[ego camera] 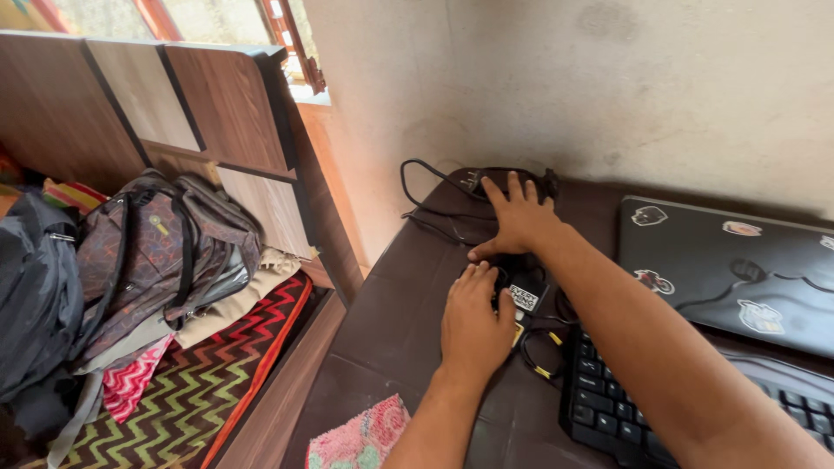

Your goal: The person wraps yellow electrical tape around several black cables on a desk, then plugs a power adapter into a laptop. The person uses a utility knife to cut the tape and handles the laptop, keyboard, and mouse during the process.

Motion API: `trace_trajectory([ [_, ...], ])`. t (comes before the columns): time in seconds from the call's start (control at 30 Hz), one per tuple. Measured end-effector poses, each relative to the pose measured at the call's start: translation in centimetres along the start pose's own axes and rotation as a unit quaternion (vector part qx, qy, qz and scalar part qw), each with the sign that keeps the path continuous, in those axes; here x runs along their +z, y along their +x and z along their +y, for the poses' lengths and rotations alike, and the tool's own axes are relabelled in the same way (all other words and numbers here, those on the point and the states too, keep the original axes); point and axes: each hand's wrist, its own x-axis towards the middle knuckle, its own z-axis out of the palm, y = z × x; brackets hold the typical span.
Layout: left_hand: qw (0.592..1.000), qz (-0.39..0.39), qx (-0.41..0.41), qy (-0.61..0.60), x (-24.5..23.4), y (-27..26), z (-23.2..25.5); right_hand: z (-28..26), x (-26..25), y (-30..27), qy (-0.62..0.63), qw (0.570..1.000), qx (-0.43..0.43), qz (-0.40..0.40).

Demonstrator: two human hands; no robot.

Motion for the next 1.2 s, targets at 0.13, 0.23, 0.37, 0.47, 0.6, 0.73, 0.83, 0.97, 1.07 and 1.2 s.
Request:
trace_trajectory([
  [0.13, 1.0, -0.009, -0.011, 0.004, -0.1, 0.1, 0.1, 1.2, 0.4, 2.1, -0.001, 1.0, 0.003, 0.021],
  [0.23, 1.0, -0.008, -0.016, 0.002, -0.2, 0.2, 0.2, 1.7, 0.6, 3.1, 0.058, 0.998, 0.001, -0.036],
  [0.37, 1.0, -0.015, -0.024, 0.006, -0.2, 0.3, 0.3, 2.1, 0.9, 4.1, 0.037, 0.999, 0.011, -0.015],
  [0.47, 0.999, -0.02, -0.024, 0.009, -0.2, 0.3, 0.2, 2.4, 1.4, 4.4, 0.037, 0.999, -0.005, 0.013],
  [0.6, 1.0, -0.015, -0.018, 0.012, -0.1, 0.2, 0.1, 1.9, 2.2, 4.6, 0.035, 0.996, -0.056, 0.055],
  [0.73, 1.0, -0.015, -0.022, 0.013, 0.0, 0.2, 0.1, 0.6, 2.4, 3.5, 0.034, 0.993, -0.072, 0.084],
  [0.83, 1.0, -0.003, -0.017, 0.013, -0.3, 0.2, 0.2, -0.6, 1.5, 2.1, 0.071, 0.977, -0.12, 0.16],
  [0.97, 0.999, 0.053, 0.002, 0.01, -1.2, 0.6, 0.8, -1.4, -1.9, 0.4, 0.061, 0.975, -0.141, 0.163],
  [1.07, 0.994, 0.107, 0.004, -0.008, -2.1, 1.0, 1.4, -1.4, -4.7, -1.1, 0.056, 0.967, -0.173, 0.18],
  [1.2, 0.987, 0.161, -0.008, -0.009, -3.1, 0.9, 2.3, -1.4, -7.5, -3.9, 0.091, 0.949, -0.177, 0.245],
])
